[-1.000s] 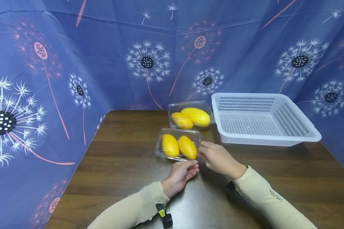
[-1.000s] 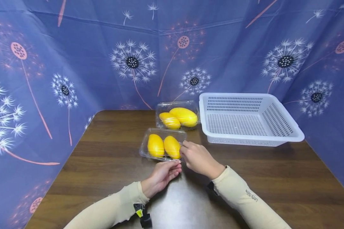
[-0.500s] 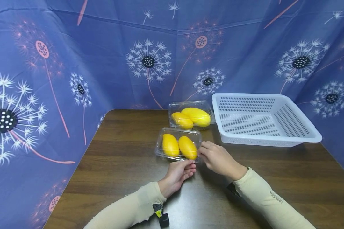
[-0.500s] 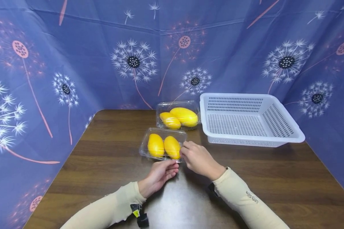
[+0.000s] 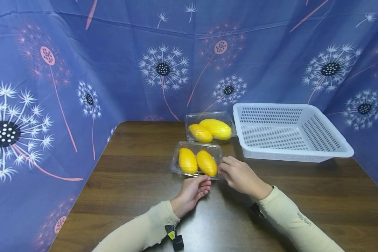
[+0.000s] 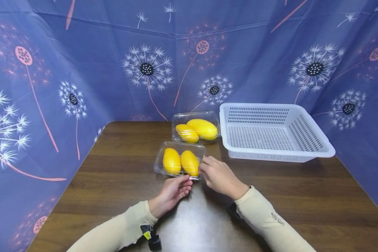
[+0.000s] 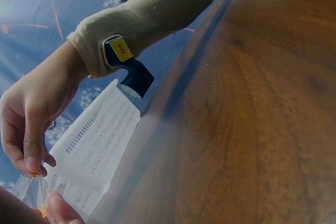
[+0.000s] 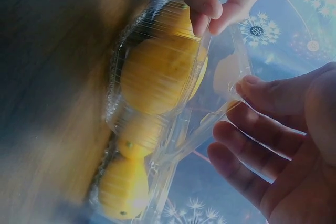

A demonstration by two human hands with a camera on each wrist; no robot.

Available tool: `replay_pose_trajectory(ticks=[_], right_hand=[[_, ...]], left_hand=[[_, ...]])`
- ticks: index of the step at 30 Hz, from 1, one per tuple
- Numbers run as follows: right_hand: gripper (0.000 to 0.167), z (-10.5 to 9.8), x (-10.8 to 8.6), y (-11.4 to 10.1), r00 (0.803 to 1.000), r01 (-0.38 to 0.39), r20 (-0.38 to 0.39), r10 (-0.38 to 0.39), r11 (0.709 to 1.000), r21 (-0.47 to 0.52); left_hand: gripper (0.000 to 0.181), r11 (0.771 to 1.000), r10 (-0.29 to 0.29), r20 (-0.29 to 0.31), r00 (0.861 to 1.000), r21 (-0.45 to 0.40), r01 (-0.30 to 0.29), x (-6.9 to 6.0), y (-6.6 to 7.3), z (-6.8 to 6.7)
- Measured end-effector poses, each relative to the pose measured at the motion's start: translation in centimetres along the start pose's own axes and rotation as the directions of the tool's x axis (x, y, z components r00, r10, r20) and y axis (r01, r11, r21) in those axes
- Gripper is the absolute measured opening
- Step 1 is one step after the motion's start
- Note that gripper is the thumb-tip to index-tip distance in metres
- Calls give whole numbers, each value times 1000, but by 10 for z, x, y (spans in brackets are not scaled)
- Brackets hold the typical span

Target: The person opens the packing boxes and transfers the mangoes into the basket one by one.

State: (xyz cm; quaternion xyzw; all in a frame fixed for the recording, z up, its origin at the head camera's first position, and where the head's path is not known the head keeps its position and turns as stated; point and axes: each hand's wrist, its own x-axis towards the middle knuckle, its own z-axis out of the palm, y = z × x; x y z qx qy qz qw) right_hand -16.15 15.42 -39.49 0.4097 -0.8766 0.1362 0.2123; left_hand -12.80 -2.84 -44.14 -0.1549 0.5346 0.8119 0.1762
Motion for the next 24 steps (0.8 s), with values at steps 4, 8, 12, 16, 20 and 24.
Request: replay_pose_trajectory(ticks=[4, 8, 12, 16, 20, 24], right_hand=[[14, 1, -1, 0, 1000, 3, -13, -3, 1000, 0], [14, 1, -1, 1, 1000, 5, -29, -5, 1000, -5], [13, 0, -2, 1, 1000, -7, -23, 7, 1000, -3], [12, -2, -2, 0, 1000, -16, -11, 16, 1000, 5], [12, -2, -3, 2, 1000, -6, -20, 6, 1000, 5], [12, -1, -4, 3, 999, 15, -41, -15, 1000, 4]], left_hand=[[27, 1000, 1, 4, 1000, -6, -1, 0, 0, -3], [27, 1000, -2, -3, 1000, -4, 2, -1, 2, -6], [30, 1000, -2, -12, 1000, -8, 2, -2, 4, -10], [30, 1000, -6, -8, 1000, -9, 6, -3, 6, -13], [25, 1000, -8, -17, 1000, -9, 8, -4, 8, -17], [23, 1000, -10, -27, 1000, -8, 10, -3, 9, -20]])
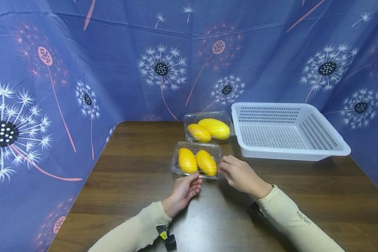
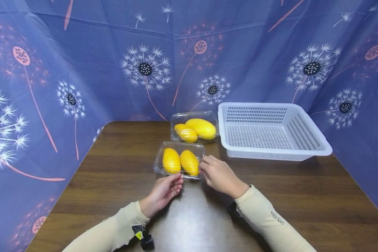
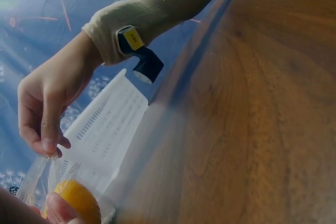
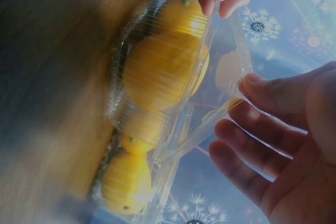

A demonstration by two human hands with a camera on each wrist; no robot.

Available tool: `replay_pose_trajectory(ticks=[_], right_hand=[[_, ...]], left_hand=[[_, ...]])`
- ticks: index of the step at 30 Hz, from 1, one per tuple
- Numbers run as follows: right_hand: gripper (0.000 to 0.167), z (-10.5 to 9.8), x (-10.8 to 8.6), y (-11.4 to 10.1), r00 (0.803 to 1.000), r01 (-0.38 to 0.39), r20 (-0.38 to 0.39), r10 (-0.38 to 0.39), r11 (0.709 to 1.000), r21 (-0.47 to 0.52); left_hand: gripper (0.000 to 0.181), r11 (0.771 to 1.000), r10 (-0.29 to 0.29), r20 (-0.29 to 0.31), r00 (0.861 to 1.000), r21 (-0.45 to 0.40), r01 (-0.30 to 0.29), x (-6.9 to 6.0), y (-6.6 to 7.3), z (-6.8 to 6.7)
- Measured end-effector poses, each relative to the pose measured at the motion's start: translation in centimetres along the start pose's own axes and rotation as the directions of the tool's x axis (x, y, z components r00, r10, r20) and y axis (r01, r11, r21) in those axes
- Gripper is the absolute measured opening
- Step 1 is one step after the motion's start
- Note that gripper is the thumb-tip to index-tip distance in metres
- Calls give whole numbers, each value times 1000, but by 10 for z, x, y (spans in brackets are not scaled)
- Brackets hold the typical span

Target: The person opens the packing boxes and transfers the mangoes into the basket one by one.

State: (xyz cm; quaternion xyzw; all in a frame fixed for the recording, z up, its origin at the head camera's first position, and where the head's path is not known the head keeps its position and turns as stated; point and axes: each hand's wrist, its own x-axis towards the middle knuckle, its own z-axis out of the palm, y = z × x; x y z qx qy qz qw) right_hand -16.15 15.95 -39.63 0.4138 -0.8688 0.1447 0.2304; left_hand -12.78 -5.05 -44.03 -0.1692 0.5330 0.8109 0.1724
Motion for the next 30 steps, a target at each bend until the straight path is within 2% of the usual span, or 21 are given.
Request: replay_pose_trajectory(ticks=[6, 16, 20, 26, 30], right_hand=[[14, 0, 0, 2, 1000, 21, -23, -21, 1000, -3], [13, -2, -1, 3, 1000, -4, -3, 4, 1000, 1], [13, -3, -1, 6, 1000, 6, -10, -6, 1000, 0], [13, -4, -2, 8, 1000, 14, -3, -14, 1000, 8], [14, -3, -4, 8, 1000, 23, 6, -23, 1000, 13]], left_hand=[[20, 1000, 7, -4, 1000, -13, -7, 1, 2, -5], [14, 999, 21, -28, 999, -43, -22, 1, 7, -15], [17, 999, 19, -38, 999, -35, -20, 1, 8, -17], [33, 1000, 12, -31, 999, -13, -12, 2, 9, -19], [28, 1000, 17, -32, 999, -15, -17, 2, 8, -19]])
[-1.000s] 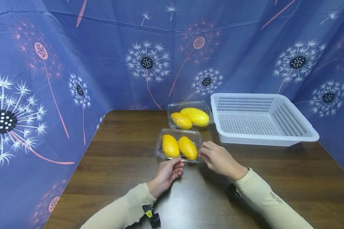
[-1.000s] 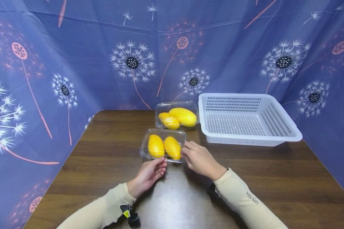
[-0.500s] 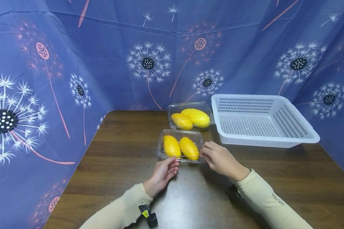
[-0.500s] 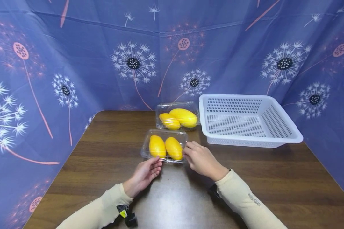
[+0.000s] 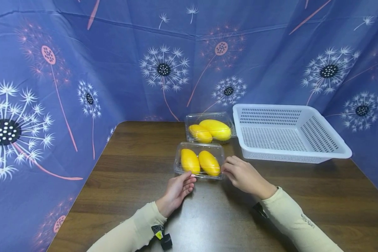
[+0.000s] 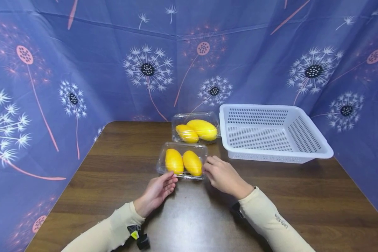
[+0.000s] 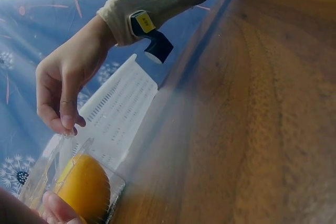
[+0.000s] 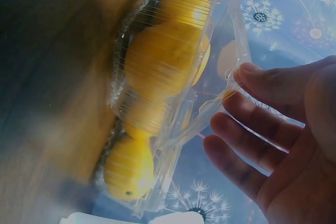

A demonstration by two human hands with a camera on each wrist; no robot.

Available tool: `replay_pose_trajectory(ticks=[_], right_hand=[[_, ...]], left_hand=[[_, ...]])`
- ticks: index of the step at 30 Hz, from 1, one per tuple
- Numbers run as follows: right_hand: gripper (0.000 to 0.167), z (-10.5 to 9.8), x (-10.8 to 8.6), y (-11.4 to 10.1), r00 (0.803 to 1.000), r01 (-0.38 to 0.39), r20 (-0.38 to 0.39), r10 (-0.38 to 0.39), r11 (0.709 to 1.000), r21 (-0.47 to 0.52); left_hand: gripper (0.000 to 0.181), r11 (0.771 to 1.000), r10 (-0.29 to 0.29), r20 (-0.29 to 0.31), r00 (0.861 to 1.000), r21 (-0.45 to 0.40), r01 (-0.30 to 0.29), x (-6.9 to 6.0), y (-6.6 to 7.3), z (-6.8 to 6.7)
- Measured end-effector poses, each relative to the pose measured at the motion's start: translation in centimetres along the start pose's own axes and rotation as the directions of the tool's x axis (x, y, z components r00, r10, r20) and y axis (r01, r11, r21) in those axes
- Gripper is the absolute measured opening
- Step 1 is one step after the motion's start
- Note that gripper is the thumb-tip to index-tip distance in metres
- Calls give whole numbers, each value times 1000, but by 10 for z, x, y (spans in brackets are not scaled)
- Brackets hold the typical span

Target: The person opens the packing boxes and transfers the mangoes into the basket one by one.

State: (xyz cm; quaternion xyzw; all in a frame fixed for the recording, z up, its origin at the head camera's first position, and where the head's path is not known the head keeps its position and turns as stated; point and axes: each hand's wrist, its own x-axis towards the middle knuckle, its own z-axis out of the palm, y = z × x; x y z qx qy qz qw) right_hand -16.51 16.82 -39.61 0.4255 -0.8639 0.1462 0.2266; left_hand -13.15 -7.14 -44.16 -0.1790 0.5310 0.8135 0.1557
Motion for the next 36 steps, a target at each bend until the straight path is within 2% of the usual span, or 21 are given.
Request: replay_pose_trajectory(ticks=[10, 16, 23, 30, 36], right_hand=[[17, 4, -4, -3, 1000, -5, -3, 5, 1000, -1], [18, 6, -4, -4, 999, 0, -34, 0, 1000, -4], [22, 7, 3, -8, 998, -4, -59, 3, 1000, -19], [24, 14, 13, -19, 1000, -10, 13, 10, 1000, -26], [21, 25, 23, -26, 999, 45, -23, -46, 999, -21]], left_hand=[[24, 999, 34, -3, 999, -6, -34, -3, -2, 2], [17, 999, 38, -19, 999, -7, -38, -2, -3, 2], [15, 999, 42, -22, 999, -11, -42, -1, -4, 5], [15, 999, 36, -18, 999, -3, -36, -1, -4, 6], [17, 999, 40, -21, 999, 0, -40, -1, -4, 5]])
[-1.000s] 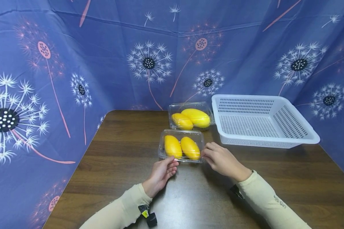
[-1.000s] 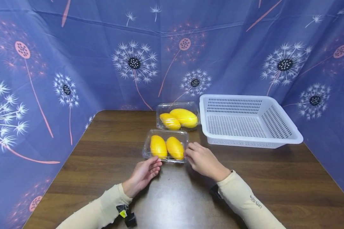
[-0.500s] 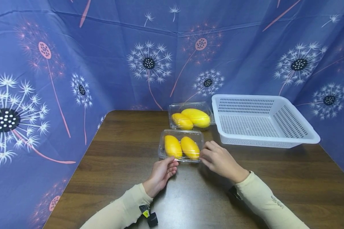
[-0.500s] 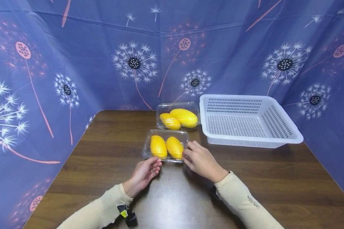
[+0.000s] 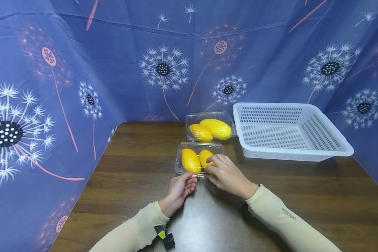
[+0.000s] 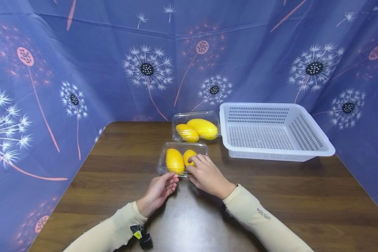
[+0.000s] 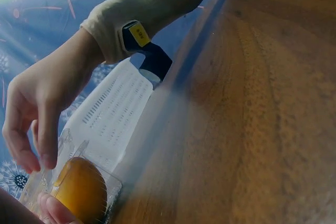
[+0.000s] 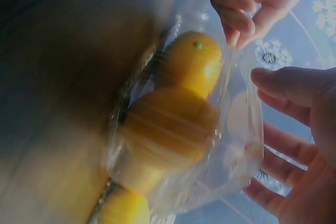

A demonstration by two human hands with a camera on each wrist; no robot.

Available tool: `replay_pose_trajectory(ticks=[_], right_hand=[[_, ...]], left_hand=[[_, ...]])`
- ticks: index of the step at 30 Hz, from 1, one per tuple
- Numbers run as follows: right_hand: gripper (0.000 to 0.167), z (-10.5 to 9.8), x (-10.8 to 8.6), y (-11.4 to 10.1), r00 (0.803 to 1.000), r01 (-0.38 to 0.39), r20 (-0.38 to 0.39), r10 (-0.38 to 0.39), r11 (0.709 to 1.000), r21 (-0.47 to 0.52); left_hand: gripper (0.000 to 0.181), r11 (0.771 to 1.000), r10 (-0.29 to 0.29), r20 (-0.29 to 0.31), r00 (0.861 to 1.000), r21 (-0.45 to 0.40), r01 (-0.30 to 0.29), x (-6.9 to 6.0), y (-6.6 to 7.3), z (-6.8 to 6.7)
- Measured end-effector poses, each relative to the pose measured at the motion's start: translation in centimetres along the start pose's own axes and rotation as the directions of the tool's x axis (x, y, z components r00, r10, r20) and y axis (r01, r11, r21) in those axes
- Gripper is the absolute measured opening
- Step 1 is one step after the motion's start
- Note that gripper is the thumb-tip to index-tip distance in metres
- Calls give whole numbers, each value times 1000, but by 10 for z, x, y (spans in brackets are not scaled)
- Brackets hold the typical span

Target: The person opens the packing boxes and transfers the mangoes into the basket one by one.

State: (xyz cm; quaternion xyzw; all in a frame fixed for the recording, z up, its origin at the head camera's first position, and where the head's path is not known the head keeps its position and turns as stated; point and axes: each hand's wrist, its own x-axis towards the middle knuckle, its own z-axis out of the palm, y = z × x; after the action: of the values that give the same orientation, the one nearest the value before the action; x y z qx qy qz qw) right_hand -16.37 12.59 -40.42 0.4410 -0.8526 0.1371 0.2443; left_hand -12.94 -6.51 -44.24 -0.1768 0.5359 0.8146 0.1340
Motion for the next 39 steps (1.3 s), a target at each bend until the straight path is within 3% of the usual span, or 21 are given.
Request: replay_pose_trajectory(ticks=[14, 19, 27, 39], right_hand=[[18, 16, 17, -11, 991, 129, -28, -134, 982, -141], [16, 19, 18, -12, 989, 141, -12, -146, 972, -190], [8, 29, 22, -15, 981, 168, -53, -186, 954, -251], [10, 33, 30, -16, 962, 219, -82, -261, 914, -340]], left_hand=[[22, 1000, 1, -9, 1000, 4, -1, 1, 0, 0], [25, 1000, 0, 0, 1000, 9, 0, 0, 0, 0], [17, 1000, 12, -6, 1000, 7, -12, 2, 2, -1], [12, 999, 19, 5, 1000, 50, -19, 5, 2, -1]])
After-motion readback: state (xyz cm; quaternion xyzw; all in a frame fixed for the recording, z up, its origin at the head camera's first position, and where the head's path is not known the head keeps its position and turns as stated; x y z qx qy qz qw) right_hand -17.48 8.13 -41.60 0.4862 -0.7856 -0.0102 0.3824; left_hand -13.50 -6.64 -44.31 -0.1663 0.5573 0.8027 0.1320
